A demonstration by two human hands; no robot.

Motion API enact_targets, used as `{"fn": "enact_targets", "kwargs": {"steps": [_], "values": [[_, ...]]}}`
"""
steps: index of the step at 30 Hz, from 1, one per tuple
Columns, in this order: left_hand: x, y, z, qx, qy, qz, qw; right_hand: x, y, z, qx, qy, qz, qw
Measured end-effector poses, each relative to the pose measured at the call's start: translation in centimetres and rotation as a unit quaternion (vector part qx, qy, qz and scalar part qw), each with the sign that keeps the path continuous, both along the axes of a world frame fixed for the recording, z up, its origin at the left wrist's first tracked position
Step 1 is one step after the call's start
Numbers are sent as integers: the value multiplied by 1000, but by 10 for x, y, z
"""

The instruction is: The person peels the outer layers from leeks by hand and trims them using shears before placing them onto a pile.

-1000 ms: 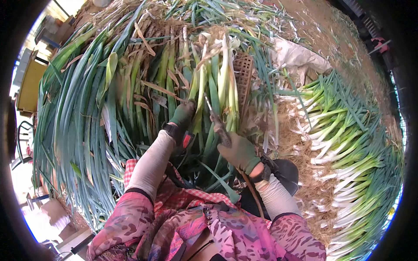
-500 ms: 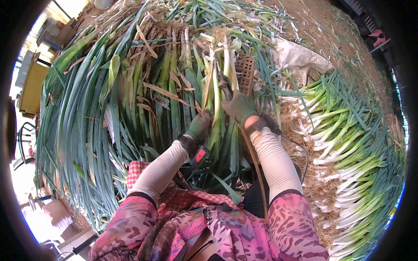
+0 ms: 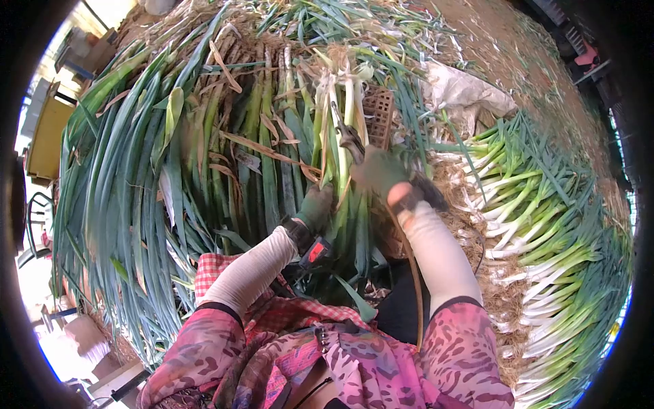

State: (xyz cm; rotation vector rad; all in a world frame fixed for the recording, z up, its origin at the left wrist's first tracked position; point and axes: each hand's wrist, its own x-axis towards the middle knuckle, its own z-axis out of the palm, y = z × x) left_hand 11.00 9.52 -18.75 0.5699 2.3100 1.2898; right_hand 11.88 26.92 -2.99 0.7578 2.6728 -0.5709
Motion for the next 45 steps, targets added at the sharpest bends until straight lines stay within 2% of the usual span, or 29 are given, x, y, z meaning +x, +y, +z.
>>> {"fn": "enact_targets", "kwargs": {"steps": [2,5,7,9,10,12,16,18,19,20,21,22,23,24,25,26,27,28,29,32,35,38,41,43,45], "values": [[4,2,-5,44,-21,47,998,-24,3,-1,14,14,-19,1000],[5,5,18,71,-110,110,985,-45,9,2,10,2,-12,1000],[5,1,-11,45,-30,54,997,-48,10,5,11,-20,15,1000],[6,-2,4,47,-57,39,996,-46,5,10,30,-28,21,999],[8,-1,12,61,-124,53,989,-44,4,11,40,-32,23,998],[9,-1,19,87,-175,63,979,-43,4,9,58,-16,21,998],[16,2,1,142,-162,59,975,-49,8,8,61,-11,27,998],[15,5,4,84,-48,-49,994,-50,1,6,58,-8,78,995],[14,7,5,7,75,-162,984,-48,-2,5,57,-7,104,993],[14,9,9,-71,194,-269,941,-46,-4,4,58,-23,103,993],[15,9,28,15,17,-245,969,-42,-5,2,58,-39,102,992],[16,9,47,100,-153,-191,964,-39,-2,0,59,-54,102,992],[7,8,88,71,-205,-187,958,-35,9,-22,87,-7,79,993],[-2,9,109,42,-257,-183,948,-32,6,-16,85,-5,74,994],[-11,13,74,47,-240,-113,963,-26,4,-8,84,-3,69,994],[-24,15,46,59,-63,-9,996,-20,1,-3,82,-1,63,995],[-41,6,87,8,-26,78,997,-16,1,-2,39,-22,71,996],[-61,-5,76,-66,122,126,982,-10,-8,8,8,-60,67,996],[-76,-12,61,-136,266,172,939,-2,-17,10,-1,-60,70,996],[-89,-25,43,-197,174,128,956,27,-31,-8,-7,-34,68,997],[-92,-26,43,-217,163,151,951,33,-32,-18,-18,-25,56,998],[-98,-25,29,-251,54,123,959,37,-32,-9,-27,-23,56,998],[-77,-22,87,-220,46,50,973,43,-26,-3,-62,2,48,997],[-57,-6,101,-208,65,5,976,45,-24,0,-120,16,18,992],[-46,-8,114,-202,69,-60,975,43,-21,-6,-125,27,17,992]]}}
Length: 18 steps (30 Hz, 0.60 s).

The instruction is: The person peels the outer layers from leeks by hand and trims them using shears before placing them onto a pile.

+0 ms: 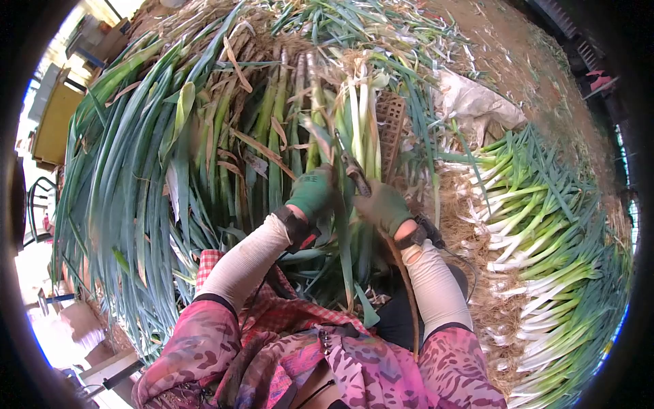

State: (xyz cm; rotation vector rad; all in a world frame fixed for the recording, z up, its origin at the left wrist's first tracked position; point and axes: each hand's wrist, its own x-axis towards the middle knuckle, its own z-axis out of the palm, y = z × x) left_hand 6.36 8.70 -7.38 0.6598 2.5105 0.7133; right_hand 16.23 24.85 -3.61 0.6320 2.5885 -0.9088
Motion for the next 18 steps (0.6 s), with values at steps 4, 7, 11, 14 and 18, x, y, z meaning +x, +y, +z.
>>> {"fn": "enact_targets", "kwargs": {"steps": [4,7,11,14,18], "values": [[-6,-19,5,-5,-40,-109,993,-1,-4,-16,26,35,4,999],[-27,-32,-51,81,14,-22,996,0,-14,7,29,18,16,999],[-53,-19,-88,167,-69,161,970,1,-26,15,28,64,40,997],[-45,-19,-56,143,-84,176,970,-11,-26,12,64,45,19,997],[-52,-17,-67,274,-226,187,916,-18,-34,10,67,-10,38,997]]}}
